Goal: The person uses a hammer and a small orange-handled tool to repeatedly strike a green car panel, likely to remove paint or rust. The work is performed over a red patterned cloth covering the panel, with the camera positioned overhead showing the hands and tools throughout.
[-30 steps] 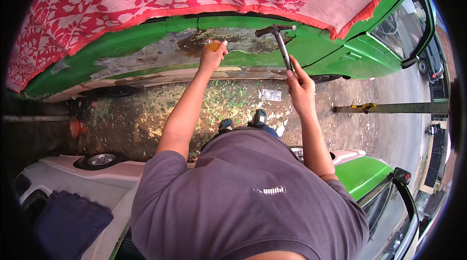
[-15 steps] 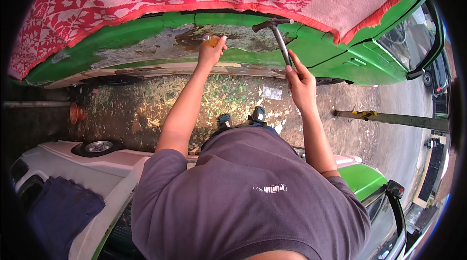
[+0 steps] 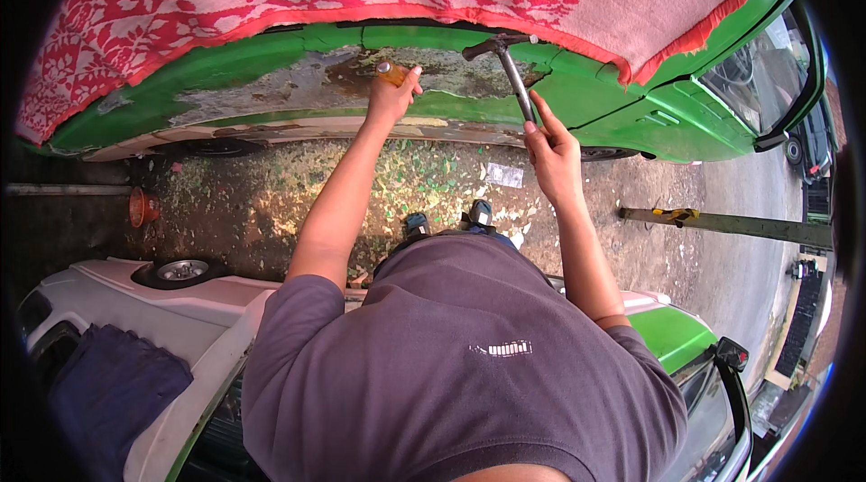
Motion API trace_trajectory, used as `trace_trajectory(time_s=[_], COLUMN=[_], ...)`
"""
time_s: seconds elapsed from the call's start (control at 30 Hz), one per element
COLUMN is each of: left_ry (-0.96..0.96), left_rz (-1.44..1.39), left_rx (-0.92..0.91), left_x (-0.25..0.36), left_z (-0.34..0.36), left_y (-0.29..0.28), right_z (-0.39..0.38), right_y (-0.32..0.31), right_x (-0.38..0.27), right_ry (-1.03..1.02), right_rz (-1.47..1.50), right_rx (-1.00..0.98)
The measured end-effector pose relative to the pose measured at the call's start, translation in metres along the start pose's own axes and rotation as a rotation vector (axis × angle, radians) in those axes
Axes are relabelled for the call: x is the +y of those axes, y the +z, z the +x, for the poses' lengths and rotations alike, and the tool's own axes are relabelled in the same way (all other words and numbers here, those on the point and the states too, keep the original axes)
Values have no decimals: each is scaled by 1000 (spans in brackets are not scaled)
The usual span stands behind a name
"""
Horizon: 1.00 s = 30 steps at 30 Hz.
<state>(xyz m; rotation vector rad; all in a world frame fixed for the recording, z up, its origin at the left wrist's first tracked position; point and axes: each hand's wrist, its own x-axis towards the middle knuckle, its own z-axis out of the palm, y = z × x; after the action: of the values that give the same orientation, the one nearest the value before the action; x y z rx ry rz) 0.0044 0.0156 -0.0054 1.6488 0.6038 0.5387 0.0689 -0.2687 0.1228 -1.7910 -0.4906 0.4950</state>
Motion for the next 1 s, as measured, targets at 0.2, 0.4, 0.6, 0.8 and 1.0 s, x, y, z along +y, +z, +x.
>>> trace_trajectory(time_s=[0.2, 0.4, 0.6, 0.8, 1.0], left_ry=[100, 53, 97, 31, 47], left_rz=[107, 214, 295, 259, 241], left_rx=[-123, -169, -105, -135, -105], left_x=[-7, -7, -5, -4, -6], left_z=[4, 9, 4, 11, 11], left_y=[1, -1, 6, 2, 3], right_z=[12, 23, 15, 33, 36], right_y=[12, 18, 17, 21, 9], right_x=[-12, -42, -49, -40, -43], right_ry=[91, 56, -250, -125, 51], right_rz=[298, 255, -117, -207, 236], right_rx=[-228, -231, -151, -176, -389])
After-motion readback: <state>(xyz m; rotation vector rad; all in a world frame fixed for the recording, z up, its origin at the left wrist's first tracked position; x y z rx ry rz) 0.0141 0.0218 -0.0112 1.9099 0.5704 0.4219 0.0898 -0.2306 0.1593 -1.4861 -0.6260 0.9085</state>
